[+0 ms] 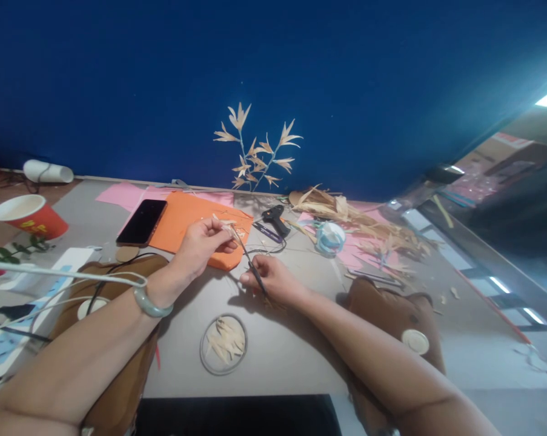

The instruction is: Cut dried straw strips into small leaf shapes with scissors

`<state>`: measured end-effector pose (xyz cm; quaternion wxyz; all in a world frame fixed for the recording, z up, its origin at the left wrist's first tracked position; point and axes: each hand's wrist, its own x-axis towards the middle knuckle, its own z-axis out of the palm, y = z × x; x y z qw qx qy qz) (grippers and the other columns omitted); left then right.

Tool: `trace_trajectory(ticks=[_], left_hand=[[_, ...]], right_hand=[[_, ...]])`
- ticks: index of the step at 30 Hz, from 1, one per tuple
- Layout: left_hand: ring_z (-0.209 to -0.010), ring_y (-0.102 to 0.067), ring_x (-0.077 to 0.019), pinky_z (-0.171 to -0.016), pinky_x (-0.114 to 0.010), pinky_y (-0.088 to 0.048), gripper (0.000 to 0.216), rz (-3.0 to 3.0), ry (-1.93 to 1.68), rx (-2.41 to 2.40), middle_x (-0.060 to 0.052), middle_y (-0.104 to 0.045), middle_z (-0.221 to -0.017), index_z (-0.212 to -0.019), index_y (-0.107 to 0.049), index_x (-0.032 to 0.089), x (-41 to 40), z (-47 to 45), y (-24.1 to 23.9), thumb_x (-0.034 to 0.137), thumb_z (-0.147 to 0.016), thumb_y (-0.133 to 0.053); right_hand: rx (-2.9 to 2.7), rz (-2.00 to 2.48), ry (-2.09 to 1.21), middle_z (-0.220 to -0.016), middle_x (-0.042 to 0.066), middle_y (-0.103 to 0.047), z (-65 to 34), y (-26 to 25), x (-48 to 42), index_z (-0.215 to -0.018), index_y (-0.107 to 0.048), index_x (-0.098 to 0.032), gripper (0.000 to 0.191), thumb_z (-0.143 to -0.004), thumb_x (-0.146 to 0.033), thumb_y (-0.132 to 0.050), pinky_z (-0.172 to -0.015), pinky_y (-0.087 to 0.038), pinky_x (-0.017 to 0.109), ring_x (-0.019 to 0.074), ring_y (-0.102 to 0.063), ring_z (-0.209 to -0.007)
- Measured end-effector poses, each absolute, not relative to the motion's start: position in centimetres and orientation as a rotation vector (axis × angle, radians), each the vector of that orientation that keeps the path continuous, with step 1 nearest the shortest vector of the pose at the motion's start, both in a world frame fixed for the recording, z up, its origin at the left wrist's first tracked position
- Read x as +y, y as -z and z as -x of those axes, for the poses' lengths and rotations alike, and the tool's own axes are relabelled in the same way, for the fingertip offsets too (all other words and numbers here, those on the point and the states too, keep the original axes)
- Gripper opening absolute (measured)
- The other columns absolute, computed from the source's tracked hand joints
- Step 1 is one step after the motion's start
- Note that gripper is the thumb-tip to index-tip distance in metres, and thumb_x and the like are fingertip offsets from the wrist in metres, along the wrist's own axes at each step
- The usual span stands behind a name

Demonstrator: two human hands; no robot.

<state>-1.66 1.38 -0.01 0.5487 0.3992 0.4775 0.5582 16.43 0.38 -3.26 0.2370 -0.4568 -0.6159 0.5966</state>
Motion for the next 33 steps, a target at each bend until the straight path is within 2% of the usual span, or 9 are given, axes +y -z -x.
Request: trace_trajectory(ticks=[16, 21, 25, 33], left_hand=[[-0.054, -0.065, -0.0119, -0.058, -0.023, -0.055, 0.028, -0.921, -1.338, 1.107, -0.001, -0.066, -0.059, -0.071, -0.055, 0.013, 1.4, 1.8, 0.2, 0.025, -0.060, -0.077], [-0.055, -0.065, -0.0121, -0.056, -0.023, -0.055, 0.028, -0.983, -1.231, 1.089, -0.001, -0.067, -0.059, -0.072, -0.056, 0.013, 1.0, 1.4, 0.3, 0.026, -0.061, -0.078], [-0.052, -0.064, -0.0127, -0.053, -0.024, -0.054, 0.028, -1.029, -1.100, 1.085, -0.001, -0.066, -0.056, -0.073, -0.056, 0.014, 0.5, 0.7, 0.7, 0.026, -0.061, -0.078], [-0.051, -0.063, -0.0121, -0.053, -0.023, -0.053, 0.023, -1.112, -1.019, 1.145, -0.002, -0.065, -0.056, -0.072, -0.060, 0.011, 0.2, 0.1, 0.5, 0.022, -0.061, -0.078]], right_hand=[[-1.604, 1.211, -1.563, -0.042, -0.004, -0.053, -16.4, 3.9, 0.6, -0.060, -0.043, -0.019, 0.044, -0.067, -0.051, -0.073, -0.037, -0.028, 0.020, 0.0075, -0.042, -0.036], [-1.450, 1.115, -1.396, -0.057, -0.004, -0.058, -16.3, 3.3, 0.6, -0.067, -0.047, -0.019, 0.044, -0.056, -0.042, -0.083, -0.046, -0.039, 0.022, 0.0090, -0.050, -0.048], [-1.372, 1.053, -1.337, -0.072, -0.001, -0.064, -16.4, 2.9, 0.5, -0.077, -0.051, -0.019, 0.040, -0.058, -0.035, -0.083, -0.059, -0.046, 0.025, 0.0122, -0.057, -0.063], [-1.340, 1.043, -1.315, -0.070, -0.001, -0.063, -16.2, 3.1, 0.3, -0.077, -0.051, -0.019, 0.039, -0.060, -0.036, -0.081, -0.060, -0.045, 0.026, 0.0133, -0.057, -0.063]])
